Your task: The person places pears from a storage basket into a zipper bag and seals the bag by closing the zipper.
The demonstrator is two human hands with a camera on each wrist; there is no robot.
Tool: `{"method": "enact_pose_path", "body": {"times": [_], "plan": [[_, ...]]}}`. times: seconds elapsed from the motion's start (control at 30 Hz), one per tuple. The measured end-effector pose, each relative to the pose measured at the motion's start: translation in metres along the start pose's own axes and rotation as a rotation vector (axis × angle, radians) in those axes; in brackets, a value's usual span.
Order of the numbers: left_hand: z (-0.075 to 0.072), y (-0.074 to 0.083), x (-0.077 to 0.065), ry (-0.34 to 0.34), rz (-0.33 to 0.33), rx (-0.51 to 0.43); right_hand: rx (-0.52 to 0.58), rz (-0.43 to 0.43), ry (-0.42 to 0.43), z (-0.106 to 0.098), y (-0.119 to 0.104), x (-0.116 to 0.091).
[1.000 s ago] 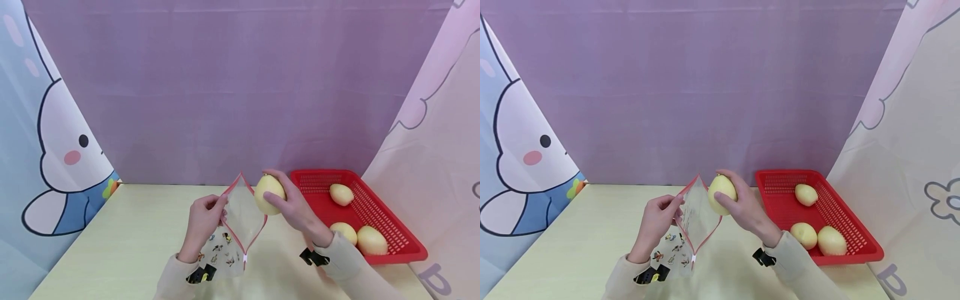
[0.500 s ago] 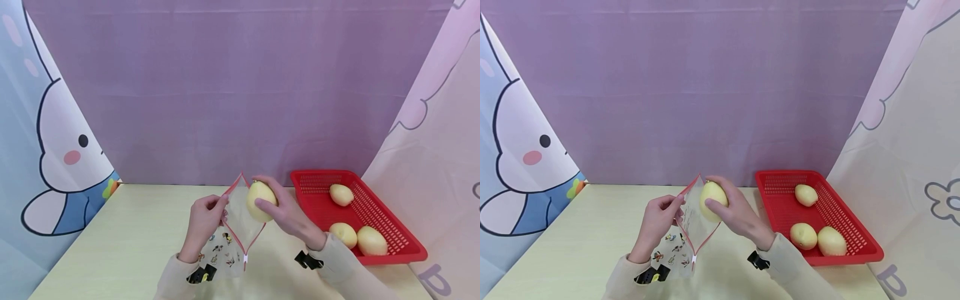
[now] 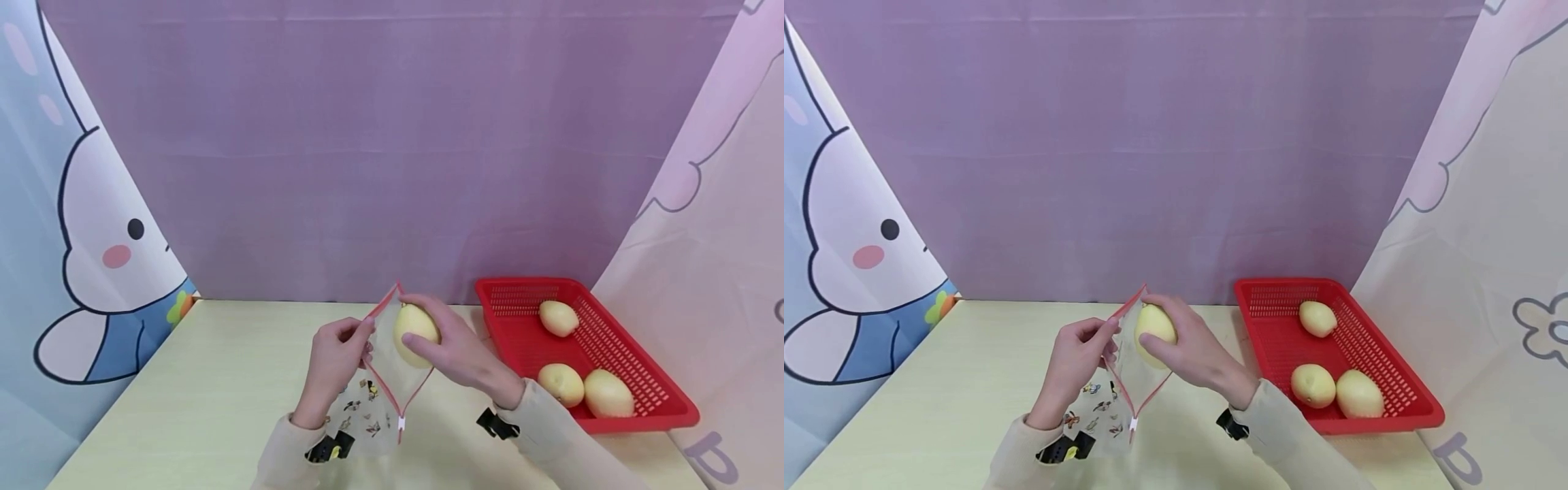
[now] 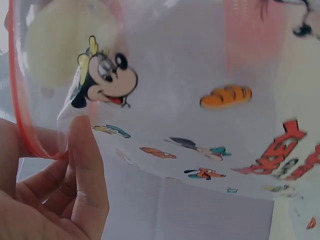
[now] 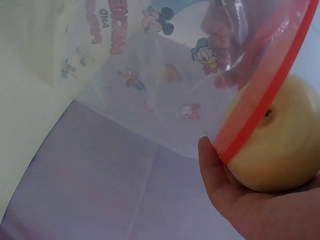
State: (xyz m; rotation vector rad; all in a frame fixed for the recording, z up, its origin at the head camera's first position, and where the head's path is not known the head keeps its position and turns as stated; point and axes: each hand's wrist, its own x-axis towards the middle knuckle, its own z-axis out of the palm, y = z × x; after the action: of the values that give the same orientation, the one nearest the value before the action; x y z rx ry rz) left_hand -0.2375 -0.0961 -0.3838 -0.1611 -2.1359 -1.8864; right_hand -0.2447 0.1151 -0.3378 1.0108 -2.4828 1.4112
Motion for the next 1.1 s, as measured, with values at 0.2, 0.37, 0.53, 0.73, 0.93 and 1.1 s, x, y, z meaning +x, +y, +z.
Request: {"method": "enact_pose_path", "body": {"times": [0.2, 0.37, 0.53, 0.73, 0.93, 1.1], "plan": [[-0.002, 0.001, 0.0, -0.008, 0.016, 0.018, -0.066, 0.038, 0.001, 0.001, 0.001, 0.001], [-0.004, 0.001, 0.0, -0.001, 0.028, 0.014, -0.099, 0.012, 0.015, -0.001, 0.004, 0.002], [-0.006, -0.001, 0.002, 0.007, 0.05, 0.025, -0.119, -0.042, 0.046, -0.003, 0.008, 0.003], [-0.007, 0.0, 0.002, 0.016, 0.058, 0.027, -0.184, -0.081, 0.055, -0.002, 0.015, 0.003], [-0.011, 0.007, 0.0, 0.04, 0.066, 0.014, -0.198, -0.102, 0.074, -0.012, 0.006, 0.005], [-0.01, 0.006, 0.0, 0.036, 0.072, 0.01, -0.179, -0.101, 0.061, -0.018, 0.003, 0.004]]}}
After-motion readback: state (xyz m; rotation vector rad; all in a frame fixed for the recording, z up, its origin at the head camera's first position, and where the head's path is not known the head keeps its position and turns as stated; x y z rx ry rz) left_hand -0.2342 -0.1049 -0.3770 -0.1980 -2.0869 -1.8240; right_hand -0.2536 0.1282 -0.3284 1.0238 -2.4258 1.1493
